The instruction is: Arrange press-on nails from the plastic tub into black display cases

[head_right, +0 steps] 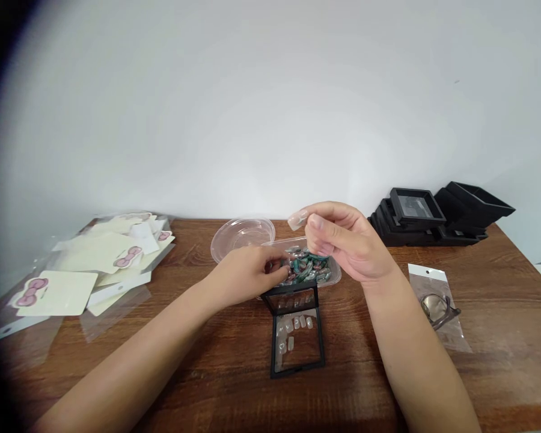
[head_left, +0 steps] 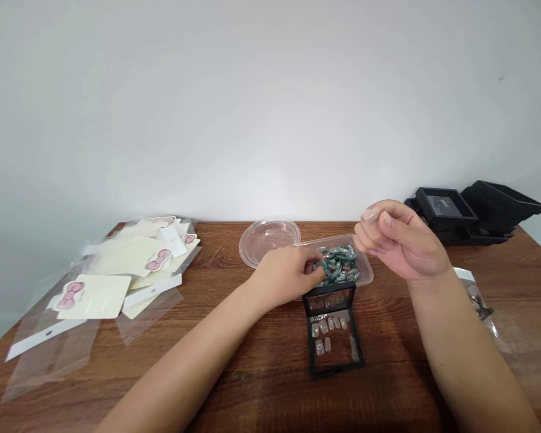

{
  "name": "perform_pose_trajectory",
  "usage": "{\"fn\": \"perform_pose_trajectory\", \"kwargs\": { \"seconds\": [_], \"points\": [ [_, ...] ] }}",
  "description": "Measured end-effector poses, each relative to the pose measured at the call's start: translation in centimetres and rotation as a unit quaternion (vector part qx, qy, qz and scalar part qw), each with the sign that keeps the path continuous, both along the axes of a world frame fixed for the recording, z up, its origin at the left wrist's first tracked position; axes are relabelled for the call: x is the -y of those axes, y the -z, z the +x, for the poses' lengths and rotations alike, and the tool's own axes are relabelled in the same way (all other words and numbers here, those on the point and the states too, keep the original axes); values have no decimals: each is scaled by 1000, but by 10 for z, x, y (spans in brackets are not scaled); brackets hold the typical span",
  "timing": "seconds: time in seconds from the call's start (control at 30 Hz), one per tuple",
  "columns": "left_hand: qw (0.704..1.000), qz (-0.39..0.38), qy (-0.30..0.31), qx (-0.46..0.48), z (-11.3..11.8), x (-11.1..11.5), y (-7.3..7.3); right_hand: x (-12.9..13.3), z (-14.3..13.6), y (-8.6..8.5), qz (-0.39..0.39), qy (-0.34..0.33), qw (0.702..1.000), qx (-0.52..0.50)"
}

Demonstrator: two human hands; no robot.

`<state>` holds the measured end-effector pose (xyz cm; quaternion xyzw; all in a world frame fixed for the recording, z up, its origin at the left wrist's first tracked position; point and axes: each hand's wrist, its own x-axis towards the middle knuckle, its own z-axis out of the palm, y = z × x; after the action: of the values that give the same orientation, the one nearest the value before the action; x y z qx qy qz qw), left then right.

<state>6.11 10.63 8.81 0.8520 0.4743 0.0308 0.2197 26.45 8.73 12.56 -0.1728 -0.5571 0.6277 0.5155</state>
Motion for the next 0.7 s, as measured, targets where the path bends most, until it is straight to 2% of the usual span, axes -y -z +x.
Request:
{"fn": "perform_pose_trajectory", "kwargs": {
  "seconds": [0.2, 0.3, 0.37, 0.43, 0.5, 0.6, 0.7],
  "points": [
    [999, 28, -16, 24, -5, 0, -3, 3, -2, -1, 2, -1, 1000, 8],
    [992, 82, -26, 96, -11, 5, -9, 5, -4, -3, -5, 12, 1000, 20],
    [968, 149, -18, 203, -16, 12, -15, 7, -7, -5, -9, 26, 999, 26],
    [926, 211, 7, 312, -20, 20, -22, 9, -10, -5, -19, 36, 999, 30],
    [887, 256, 16, 383, -21, 29, -29, 12, -15, -5, -31, 39, 998, 37],
    [837, 321, 19, 443, -20, 38, -35, 18, -25, -3, -53, 24, 997, 47],
    [811, 375, 37, 447, -19, 41, -36, 24, -36, 1, -80, -11, 996, 29]
  ]
}}
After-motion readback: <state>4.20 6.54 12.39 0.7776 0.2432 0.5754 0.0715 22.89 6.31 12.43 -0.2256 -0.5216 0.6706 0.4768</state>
